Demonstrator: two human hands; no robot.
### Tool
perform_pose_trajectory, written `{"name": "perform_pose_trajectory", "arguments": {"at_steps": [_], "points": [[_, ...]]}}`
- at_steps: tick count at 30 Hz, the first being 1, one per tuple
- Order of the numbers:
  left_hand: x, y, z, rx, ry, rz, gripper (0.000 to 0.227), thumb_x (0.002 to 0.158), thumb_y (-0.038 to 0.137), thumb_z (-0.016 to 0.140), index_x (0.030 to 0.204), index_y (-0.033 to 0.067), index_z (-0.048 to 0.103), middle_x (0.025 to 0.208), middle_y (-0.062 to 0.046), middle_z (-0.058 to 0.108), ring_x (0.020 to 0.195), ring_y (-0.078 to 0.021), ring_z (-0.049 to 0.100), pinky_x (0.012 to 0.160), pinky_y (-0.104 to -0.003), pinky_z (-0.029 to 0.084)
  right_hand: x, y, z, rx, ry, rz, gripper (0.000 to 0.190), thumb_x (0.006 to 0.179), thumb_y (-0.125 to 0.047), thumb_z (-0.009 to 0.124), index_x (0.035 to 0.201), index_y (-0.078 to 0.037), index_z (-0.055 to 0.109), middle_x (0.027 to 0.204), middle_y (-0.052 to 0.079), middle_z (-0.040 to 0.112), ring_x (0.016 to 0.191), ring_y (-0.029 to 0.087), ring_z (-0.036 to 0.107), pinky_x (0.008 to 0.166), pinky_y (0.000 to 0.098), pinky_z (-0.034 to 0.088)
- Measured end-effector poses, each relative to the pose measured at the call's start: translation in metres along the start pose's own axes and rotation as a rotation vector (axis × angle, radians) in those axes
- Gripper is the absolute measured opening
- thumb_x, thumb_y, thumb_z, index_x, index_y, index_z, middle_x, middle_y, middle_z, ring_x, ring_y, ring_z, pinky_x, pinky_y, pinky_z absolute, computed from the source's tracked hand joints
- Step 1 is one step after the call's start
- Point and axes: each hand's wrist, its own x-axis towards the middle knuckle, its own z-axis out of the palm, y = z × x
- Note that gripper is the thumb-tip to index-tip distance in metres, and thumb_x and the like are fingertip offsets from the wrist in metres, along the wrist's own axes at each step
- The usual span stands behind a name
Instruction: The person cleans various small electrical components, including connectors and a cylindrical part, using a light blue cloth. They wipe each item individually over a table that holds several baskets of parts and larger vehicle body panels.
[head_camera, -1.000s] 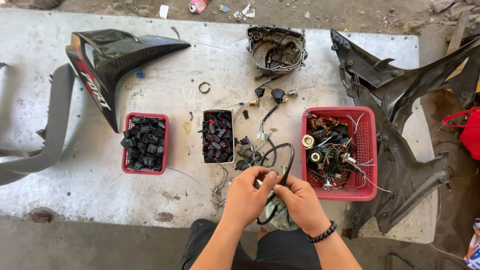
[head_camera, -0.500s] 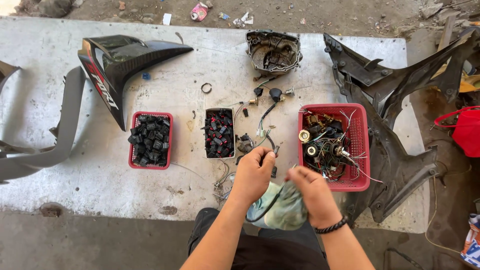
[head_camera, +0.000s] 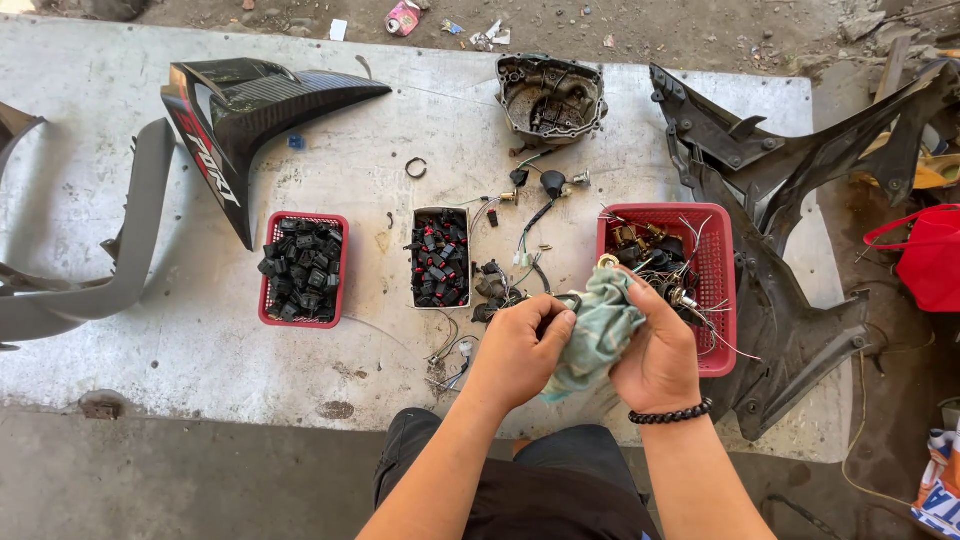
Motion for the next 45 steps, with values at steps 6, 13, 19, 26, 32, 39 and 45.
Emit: {"name": "perform_pose_trajectory", "arguments": {"at_steps": [6,13,19,26,32,39,45], "points": [[0.000,0.006,-0.006,-0.017,-0.010,0.250,0.020,0.101,0.019,0.059,0.087,0.0064,0.065,0.116,-0.019,0.062,0.112,-0.0460,0.060,0.101,-0.051,0.047,0.018,0.028,-0.029,-0.185,-0.080,-0.202,0.039,0.084,0.010,0.061,0.122,0.005,0.062,0.104,0.017,0.071,0.093,0.025,0.070,0.088,0.0376,0.058],[0.003,-0.024,0.003,-0.246,-0.080,0.173,0.025,0.108,0.024,0.053,0.094,0.0070,0.064,0.115,-0.018,0.069,0.109,-0.0315,0.066,0.102,-0.049,0.048,0.017,0.040,-0.037,-0.319,-0.115,-0.288,0.017,0.084,0.010,0.072,0.100,0.005,0.072,0.106,0.017,0.073,0.095,0.021,0.069,0.087,0.0359,0.059],[0.007,-0.030,0.004,-0.199,-0.050,0.162,0.026,0.109,0.033,0.054,0.104,0.0122,0.069,0.099,-0.013,0.068,0.098,-0.0256,0.066,0.096,-0.046,0.051,0.009,0.034,-0.019,-0.289,0.038,-0.341,0.017,0.093,-0.001,0.071,0.110,-0.002,0.072,0.092,0.011,0.073,0.084,0.015,0.071,0.074,0.0303,0.062],[0.005,-0.029,0.007,-0.251,-0.071,0.074,0.032,0.113,0.032,0.041,0.113,0.0136,0.067,0.095,-0.009,0.068,0.092,-0.0192,0.058,0.092,-0.042,0.051,0.000,0.026,-0.001,-0.187,0.121,-0.312,0.015,0.099,-0.015,0.072,0.101,0.000,0.069,0.080,0.012,0.073,0.070,0.017,0.074,0.062,0.0290,0.063],[0.010,-0.034,0.011,-0.546,-0.133,0.008,0.020,0.110,0.018,0.050,0.111,0.0083,0.067,0.079,-0.002,0.058,0.068,-0.0096,0.047,0.059,-0.022,0.045,-0.006,0.026,-0.012,-0.243,-0.013,-0.263,0.014,0.098,-0.007,0.065,0.106,0.002,0.073,0.085,0.013,0.072,0.078,0.017,0.070,0.075,0.0347,0.062],[0.005,-0.039,0.017,-0.824,-0.122,-0.106,0.022,0.092,0.016,0.080,0.095,0.0004,0.066,0.077,-0.003,0.061,0.066,-0.0079,0.056,0.050,-0.019,0.047,-0.010,0.019,-0.014,-0.680,-0.356,-0.551,0.018,0.093,0.004,0.068,0.110,0.002,0.073,0.101,0.013,0.069,0.099,0.016,0.060,0.096,0.0390,0.054],[-0.006,-0.059,0.030,-0.939,-0.065,-0.140,0.026,0.088,0.010,0.083,0.081,-0.0011,0.061,0.078,-0.011,0.065,0.055,-0.0113,0.056,0.040,-0.020,0.044,-0.017,0.013,-0.005,-0.841,-0.331,-0.783,0.031,0.107,-0.012,0.057,0.080,-0.002,0.070,0.071,0.009,0.058,0.064,0.016,0.048,0.064,0.0303,0.046]]}}
